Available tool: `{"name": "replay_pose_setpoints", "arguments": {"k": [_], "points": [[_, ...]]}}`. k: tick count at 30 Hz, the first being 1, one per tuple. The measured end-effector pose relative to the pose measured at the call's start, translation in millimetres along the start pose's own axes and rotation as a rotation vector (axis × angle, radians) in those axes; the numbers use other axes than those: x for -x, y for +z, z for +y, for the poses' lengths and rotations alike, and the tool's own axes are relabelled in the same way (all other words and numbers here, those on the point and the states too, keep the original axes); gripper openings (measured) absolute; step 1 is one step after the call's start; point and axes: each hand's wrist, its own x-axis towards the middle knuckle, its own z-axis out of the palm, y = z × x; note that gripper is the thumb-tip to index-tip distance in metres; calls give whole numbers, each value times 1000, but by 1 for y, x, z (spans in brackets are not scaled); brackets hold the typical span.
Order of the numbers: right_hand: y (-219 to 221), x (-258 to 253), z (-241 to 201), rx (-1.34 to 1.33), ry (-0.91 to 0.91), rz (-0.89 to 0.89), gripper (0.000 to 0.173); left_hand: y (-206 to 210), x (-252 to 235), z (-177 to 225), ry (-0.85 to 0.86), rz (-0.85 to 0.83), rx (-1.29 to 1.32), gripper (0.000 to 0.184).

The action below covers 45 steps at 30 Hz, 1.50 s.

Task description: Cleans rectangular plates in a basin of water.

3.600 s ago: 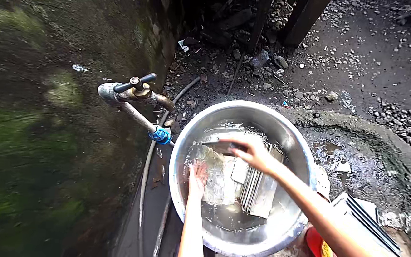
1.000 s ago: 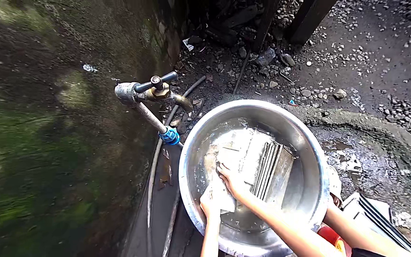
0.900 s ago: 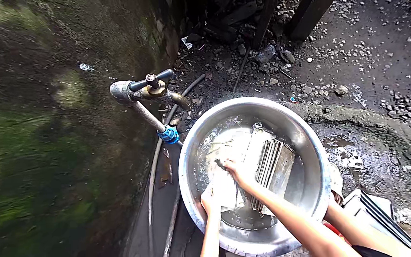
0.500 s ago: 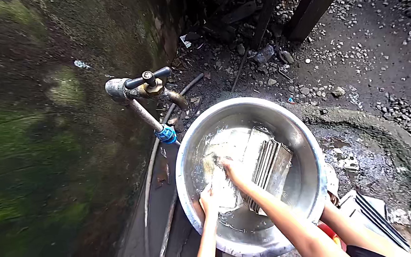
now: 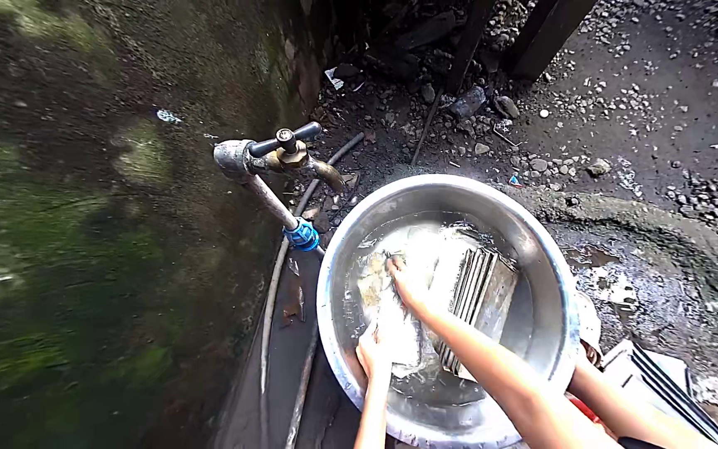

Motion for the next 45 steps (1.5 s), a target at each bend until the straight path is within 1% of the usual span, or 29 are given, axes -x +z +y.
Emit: {"name": "replay_pose_setpoints", "arguments": {"k": [1,3,6,8,9,12,14,15,17,18,20,21,23,25,26,27,29,31,33,34,36,38,40,41,43,45], "points": [[3,-6,-4,-14,31,14,50,-2,0,-1,4,18,-4,36],[16,5,-12,-47,19,48,45,-1,-1,-2,10,53,1,34],[35,52,-13,-56,-126,64,38,1,-2,-1,-4,22,14,32],[30,57,-3,-19,-187,36,43,1,0,0,-17,-9,11,32],[22,47,1,-13,-161,22,46,1,-2,0,-19,-19,-1,34],[4,7,2,-66,41,63,47,1,-2,0,-9,-1,-6,36],[7,3,-10,-91,92,69,46,0,-4,-4,1,32,14,35],[10,13,-14,-73,76,33,46,1,-5,-4,-4,36,22,35],[18,47,-17,-61,-27,-53,44,3,-5,-3,-22,27,35,34],[24,62,-14,-51,-91,-59,43,2,-4,-3,-30,20,33,34],[26,70,-1,-6,-191,-47,45,2,-2,-1,-29,-4,12,32],[22,62,3,12,-192,-38,46,2,-2,0,-26,-18,1,34],[10,35,5,11,-67,-55,48,2,-1,-2,-11,-30,-14,35],[4,7,3,-42,57,18,49,2,-2,0,5,-17,-22,35],[7,-1,0,-69,89,75,48,1,-2,0,3,0,-27,36],[11,-1,-5,-91,108,112,46,0,-3,0,-2,15,-29,36],[19,23,-12,-102,83,57,46,1,-2,1,-11,36,-31,38],[24,58,-11,-86,-19,-28,45,1,1,3,2,39,-47,42],[30,72,3,-56,-129,11,45,1,3,4,15,8,-67,42],[27,67,11,-58,-121,33,44,2,5,4,20,-8,-75,42],[11,42,16,-69,19,31,47,2,4,4,30,-18,-92,42],[-1,20,11,-73,139,46,52,1,3,4,30,-7,-101,42],[6,20,-1,-82,172,65,47,-1,2,3,30,9,-99,43],[11,31,-5,-82,152,42,46,0,2,3,27,10,-96,43],[24,61,-8,-84,40,-21,43,1,2,5,13,4,-87,40],[28,75,-1,-37,-82,-36,47,1,1,5,3,0,-86,39]]}}
